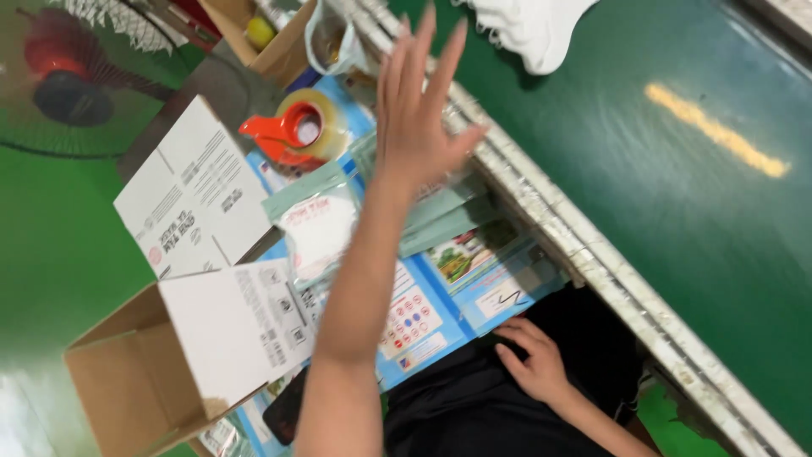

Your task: Packing face masks into boxes and bags at a workstation.

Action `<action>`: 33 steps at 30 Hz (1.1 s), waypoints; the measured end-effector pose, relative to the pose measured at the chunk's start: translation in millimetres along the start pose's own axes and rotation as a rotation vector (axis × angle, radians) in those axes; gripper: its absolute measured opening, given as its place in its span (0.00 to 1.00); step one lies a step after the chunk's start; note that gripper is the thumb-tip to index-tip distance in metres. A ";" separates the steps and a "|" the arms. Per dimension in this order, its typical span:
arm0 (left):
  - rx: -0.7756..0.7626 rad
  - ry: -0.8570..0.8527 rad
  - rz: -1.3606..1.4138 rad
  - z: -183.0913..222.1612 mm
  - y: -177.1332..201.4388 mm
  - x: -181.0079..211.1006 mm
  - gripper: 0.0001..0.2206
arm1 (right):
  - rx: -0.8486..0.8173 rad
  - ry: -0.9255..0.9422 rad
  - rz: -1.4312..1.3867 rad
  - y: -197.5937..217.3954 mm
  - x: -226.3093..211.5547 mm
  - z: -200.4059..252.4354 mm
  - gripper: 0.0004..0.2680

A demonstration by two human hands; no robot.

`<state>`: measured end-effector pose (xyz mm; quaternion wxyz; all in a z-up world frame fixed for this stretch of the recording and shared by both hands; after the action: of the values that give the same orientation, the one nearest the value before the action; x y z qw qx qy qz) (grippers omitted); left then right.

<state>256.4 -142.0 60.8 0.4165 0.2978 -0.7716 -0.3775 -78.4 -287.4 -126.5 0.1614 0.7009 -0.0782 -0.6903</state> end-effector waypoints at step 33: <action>-0.044 0.424 0.760 302.3 119.0 -10.5 0.47 | -0.042 0.005 -0.281 -8.7 -97.0 -83.7 0.13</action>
<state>-18.2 31.2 44.0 0.6813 0.0543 -0.7155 -0.1443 0.3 -237.1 -38.5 0.0780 0.7031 0.0353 -0.7059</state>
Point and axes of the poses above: each hand's wrist, its own z-axis away from the middle knuckle, its own y-axis out of the back of the hand, x = y × z, the point moved 3 cm from there along -z, towards the middle knuckle, and after that the axes turned 7 degrees about y, right-handed, at the moved point
